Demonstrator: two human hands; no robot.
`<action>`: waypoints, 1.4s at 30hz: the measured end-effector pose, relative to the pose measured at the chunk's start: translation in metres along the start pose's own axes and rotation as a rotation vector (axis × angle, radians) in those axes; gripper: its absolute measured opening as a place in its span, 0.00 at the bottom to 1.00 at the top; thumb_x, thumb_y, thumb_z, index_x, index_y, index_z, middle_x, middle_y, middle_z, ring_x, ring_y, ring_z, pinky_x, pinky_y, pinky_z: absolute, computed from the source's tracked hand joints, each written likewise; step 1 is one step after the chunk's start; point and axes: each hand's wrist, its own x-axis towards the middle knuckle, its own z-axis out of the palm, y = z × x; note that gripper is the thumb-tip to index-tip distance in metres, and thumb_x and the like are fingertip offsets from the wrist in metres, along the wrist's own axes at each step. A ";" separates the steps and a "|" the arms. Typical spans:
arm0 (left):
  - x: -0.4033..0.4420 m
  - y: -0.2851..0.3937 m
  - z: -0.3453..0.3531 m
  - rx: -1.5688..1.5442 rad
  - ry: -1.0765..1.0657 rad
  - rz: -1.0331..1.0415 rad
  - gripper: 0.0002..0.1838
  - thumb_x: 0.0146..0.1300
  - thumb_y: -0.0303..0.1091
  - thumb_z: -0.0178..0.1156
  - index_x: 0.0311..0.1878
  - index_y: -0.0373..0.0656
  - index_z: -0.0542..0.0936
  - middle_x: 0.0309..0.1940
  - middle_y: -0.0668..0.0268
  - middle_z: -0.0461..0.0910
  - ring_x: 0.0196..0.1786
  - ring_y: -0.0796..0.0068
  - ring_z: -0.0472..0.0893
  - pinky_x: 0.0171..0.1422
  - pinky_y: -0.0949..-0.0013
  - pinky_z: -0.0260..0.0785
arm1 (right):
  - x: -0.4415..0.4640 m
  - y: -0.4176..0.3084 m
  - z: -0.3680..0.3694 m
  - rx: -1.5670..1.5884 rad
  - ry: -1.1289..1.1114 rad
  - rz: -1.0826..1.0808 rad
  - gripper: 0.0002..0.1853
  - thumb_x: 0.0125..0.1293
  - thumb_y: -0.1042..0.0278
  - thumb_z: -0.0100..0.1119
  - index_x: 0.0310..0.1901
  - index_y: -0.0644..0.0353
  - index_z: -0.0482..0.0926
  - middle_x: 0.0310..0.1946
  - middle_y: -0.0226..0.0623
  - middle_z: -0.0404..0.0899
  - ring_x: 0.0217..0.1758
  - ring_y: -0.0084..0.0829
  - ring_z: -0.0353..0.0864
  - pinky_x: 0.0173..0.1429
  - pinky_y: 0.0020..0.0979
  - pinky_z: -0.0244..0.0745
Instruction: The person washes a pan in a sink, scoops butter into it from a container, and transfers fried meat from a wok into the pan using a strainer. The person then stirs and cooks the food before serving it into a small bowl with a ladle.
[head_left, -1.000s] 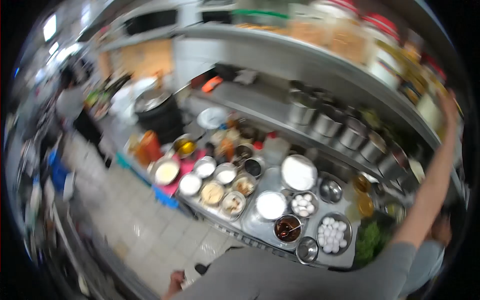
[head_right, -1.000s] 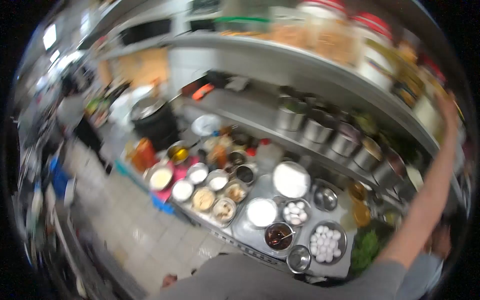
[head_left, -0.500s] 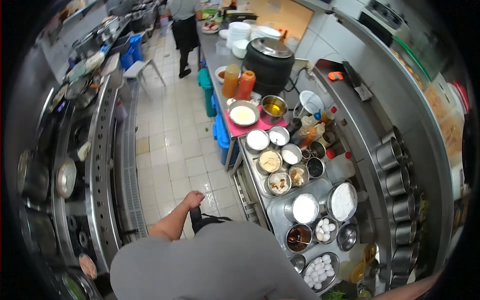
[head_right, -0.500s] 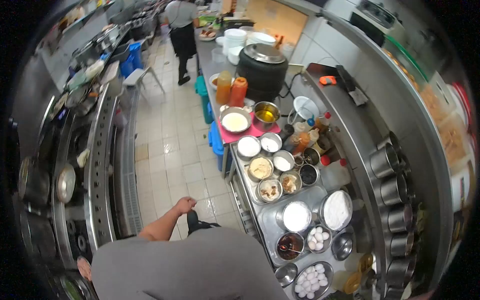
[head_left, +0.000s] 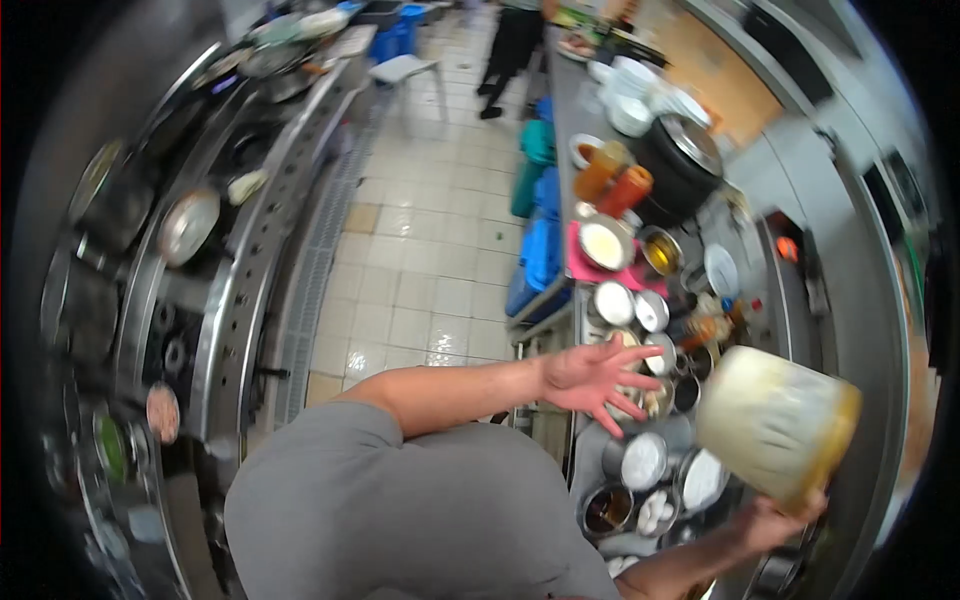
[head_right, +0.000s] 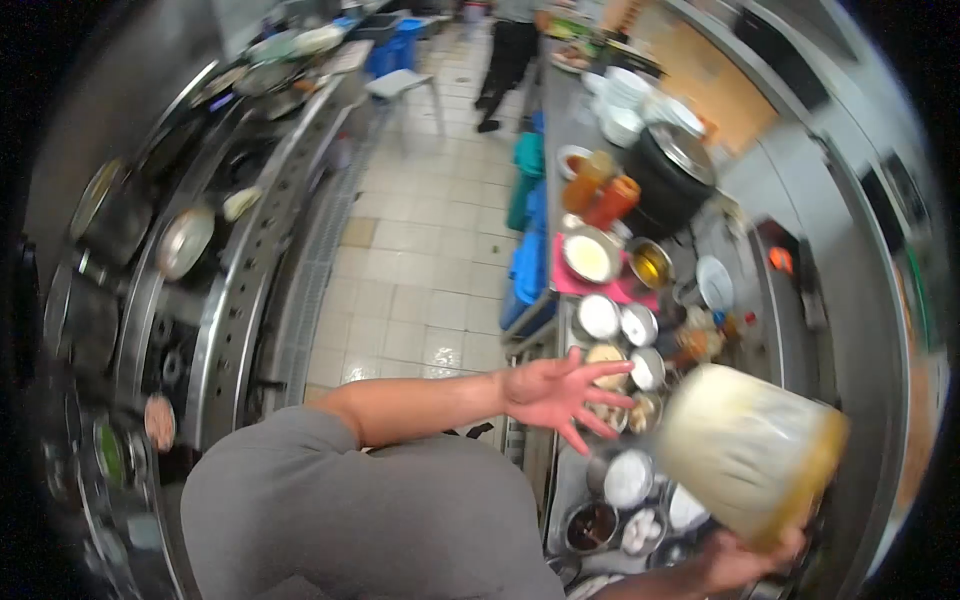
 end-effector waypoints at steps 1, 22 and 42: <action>-0.012 0.009 0.013 -0.087 -0.024 0.100 0.55 0.61 0.81 0.45 0.83 0.59 0.45 0.81 0.55 0.51 0.75 0.47 0.65 0.70 0.32 0.65 | 0.004 -0.019 0.074 0.251 -0.123 0.013 0.35 0.49 0.53 0.83 0.55 0.51 0.71 0.64 0.45 0.71 0.67 0.44 0.70 0.69 0.47 0.67; -0.520 0.058 0.048 0.127 0.934 1.429 0.40 0.71 0.65 0.48 0.78 0.50 0.61 0.75 0.58 0.66 0.76 0.54 0.66 0.79 0.43 0.57 | -0.084 -0.390 0.622 0.921 -1.083 -0.722 0.09 0.50 0.78 0.63 0.34 0.58 0.79 0.40 0.37 0.78 0.48 0.43 0.75 0.50 0.44 0.69; -0.655 0.314 -0.044 0.120 0.703 1.626 0.49 0.61 0.77 0.48 0.75 0.49 0.65 0.60 0.36 0.72 0.48 0.29 0.80 0.29 0.54 0.80 | 0.041 -0.567 1.058 1.933 -1.174 -0.621 0.13 0.52 0.77 0.66 0.41 0.60 0.80 0.43 0.40 0.77 0.47 0.42 0.77 0.53 0.38 0.73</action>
